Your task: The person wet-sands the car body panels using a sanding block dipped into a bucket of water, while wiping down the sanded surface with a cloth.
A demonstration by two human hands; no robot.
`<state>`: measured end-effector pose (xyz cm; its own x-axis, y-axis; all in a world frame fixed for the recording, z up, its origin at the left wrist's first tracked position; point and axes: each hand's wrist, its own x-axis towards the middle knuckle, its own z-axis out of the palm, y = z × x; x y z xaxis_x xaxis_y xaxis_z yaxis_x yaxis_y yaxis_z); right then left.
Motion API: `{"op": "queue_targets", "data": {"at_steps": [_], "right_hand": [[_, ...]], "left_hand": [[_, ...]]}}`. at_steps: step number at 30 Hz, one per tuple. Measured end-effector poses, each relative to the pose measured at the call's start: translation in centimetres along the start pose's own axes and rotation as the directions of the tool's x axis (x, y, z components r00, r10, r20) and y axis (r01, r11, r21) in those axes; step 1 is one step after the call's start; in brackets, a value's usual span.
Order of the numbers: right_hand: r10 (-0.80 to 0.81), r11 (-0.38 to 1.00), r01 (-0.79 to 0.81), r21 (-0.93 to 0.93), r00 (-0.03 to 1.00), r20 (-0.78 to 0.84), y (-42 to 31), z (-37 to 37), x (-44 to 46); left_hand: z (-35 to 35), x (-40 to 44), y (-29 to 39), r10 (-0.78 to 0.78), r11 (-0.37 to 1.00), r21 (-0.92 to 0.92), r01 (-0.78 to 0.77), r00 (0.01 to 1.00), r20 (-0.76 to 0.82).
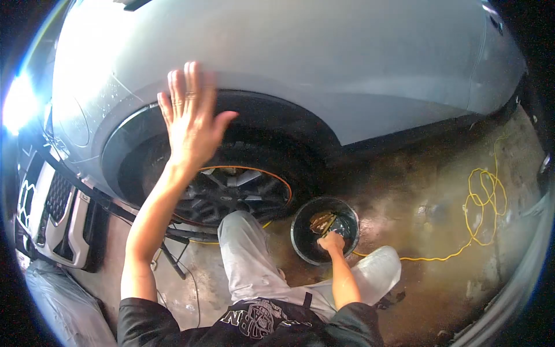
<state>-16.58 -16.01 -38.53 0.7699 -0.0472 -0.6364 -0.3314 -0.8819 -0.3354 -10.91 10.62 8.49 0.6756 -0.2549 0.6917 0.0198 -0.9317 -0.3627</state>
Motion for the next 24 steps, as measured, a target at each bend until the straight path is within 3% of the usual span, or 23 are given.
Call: {"op": "queue_targets", "data": {"at_steps": [2, 4, 6, 10, 12, 14, 15, 16, 18, 19, 24], "right_hand": [[-0.113, 0.959, 0.136, 0.248, 0.988, -0.103, 0.7, -2.3, -1.8], [-0.193, 0.897, 0.250, 0.364, 0.963, -0.188, 2.4, -2.5, -1.3], [-0.162, 0.583, 0.152, 0.798, 0.984, -0.069, 2.8, -3.9, -3.4], [-0.084, 0.533, 0.092, 0.841, 0.995, -0.056, 2.8, -4.7, -4.5], [-0.075, 0.549, 0.063, 0.834, 0.997, -0.025, 3.4, -4.4, -4.2], [-0.032, 0.410, 0.059, 0.910, 0.998, -0.051, 3.9, -4.1, -4.1], [0.080, 0.380, 0.045, 0.924, 0.993, -0.081, 3.8, -3.8, -4.3], [0.089, 0.383, 0.040, 0.923, 0.993, -0.080, 4.5, -3.5, -4.0], [-0.028, 0.089, 0.062, 0.994, 0.998, -0.060, 5.4, -3.5, -3.8], [-0.010, 0.022, 0.042, 0.999, 0.999, -0.042, 5.6, -3.8, -4.0], [0.042, -0.123, 0.074, 0.990, 0.997, -0.070, 3.6, -6.5, -5.6]], "left_hand": [[1.6, -0.2, 2.6, 0.194, 0.969, -0.164, -0.185, 0.980, 0.043], [3.5, -1.0, 4.5, 0.405, 0.848, -0.389, -0.361, 0.914, 0.035], [4.7, -1.7, 5.3, 0.564, 0.715, -0.507, -0.482, 0.826, 0.011], [5.9, -4.8, 6.3, 0.489, 0.629, -0.655, -0.418, 0.868, -0.083], [6.2, -7.0, 6.1, 0.465, 0.587, -0.751, -0.301, 0.885, 0.009], [7.2, -8.8, 5.2, 0.451, 0.581, -0.764, -0.280, 0.893, 0.016], [7.6, -9.4, 4.6, 0.415, 0.603, -0.763, -0.235, 0.909, 0.048], [8.0, -10.1, 4.0, 0.377, 0.623, -0.760, -0.185, 0.922, 0.085], [8.5, -10.9, 3.3, 0.348, 0.620, -0.765, -0.174, 0.935, 0.070], [8.5, -11.3, 3.0, 0.317, 0.604, -0.786, -0.129, 0.944, 0.089], [8.2, -12.6, 3.2, 0.262, 0.501, -0.865, -0.015, 0.956, 0.135]]}}
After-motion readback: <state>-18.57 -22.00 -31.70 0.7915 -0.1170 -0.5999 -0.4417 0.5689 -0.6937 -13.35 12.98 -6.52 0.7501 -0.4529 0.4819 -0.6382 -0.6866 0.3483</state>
